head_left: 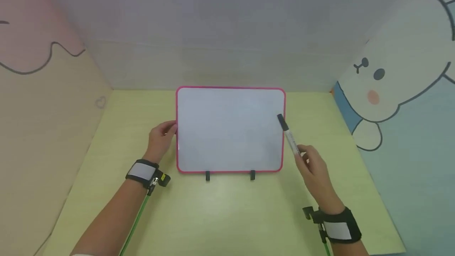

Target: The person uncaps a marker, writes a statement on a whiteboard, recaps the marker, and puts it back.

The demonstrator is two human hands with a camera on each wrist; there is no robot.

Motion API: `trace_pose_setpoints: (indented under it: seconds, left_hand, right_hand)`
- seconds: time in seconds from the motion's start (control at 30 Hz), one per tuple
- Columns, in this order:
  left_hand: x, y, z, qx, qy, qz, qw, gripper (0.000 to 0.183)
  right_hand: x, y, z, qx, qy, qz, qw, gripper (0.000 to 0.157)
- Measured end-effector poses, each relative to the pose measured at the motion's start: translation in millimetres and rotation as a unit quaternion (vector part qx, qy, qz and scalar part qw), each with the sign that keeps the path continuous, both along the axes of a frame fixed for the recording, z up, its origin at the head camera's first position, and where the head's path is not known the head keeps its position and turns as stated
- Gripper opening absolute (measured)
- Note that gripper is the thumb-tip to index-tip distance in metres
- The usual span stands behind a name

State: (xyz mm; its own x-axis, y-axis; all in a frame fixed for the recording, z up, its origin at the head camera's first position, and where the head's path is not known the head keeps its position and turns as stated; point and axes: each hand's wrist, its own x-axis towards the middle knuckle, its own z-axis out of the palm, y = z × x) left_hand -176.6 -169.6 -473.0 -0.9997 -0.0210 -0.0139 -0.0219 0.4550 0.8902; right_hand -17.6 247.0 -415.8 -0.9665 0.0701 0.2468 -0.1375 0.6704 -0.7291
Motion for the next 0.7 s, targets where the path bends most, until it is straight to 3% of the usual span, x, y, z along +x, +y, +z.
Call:
trace_pose_setpoints:
  seconds: [0.13, 0.27, 0.4, 0.47, 0.57, 0.7]
  left_hand:
    - [1.7, -1, 1.0, 0.007, -0.001, 0.0, 1.0, 0.037]
    - [3.5, 0, 3.3, 0.008, 0.02, 0.002, 0.9998, 0.037]
    - [9.9, 4, 13.6, -0.002, 0.106, 0.01, 0.9943, 0.035]
    - [18.6, 9, 27.3, -0.004, 0.158, 0.001, 0.9875, 0.03]
    - [39.6, 19, 56.1, -0.002, 0.224, -0.061, 0.9728, 0.017]
    - [75.1, 40, 98.6, 0.016, 0.242, -0.236, 0.9409, 0.012]
  right_hand:
    - [3.7, -31, 14.6, -0.018, 0.074, 0.132, 0.988, 0.029]
    - [5.9, -49, 24.7, 0.015, 0.087, 0.204, 0.975, 0.034]
    - [5.1, -57, 29.1, 0.041, 0.077, 0.234, 0.968, 0.031]
    - [5.0, -58, 31.0, 0.044, 0.075, 0.246, 0.965, 0.031]
    - [6.3, -60, 35.5, 0.052, 0.069, 0.255, 0.963, 0.031]
    - [10.5, -59, 43.3, 0.063, 0.078, 0.26, 0.96, 0.033]
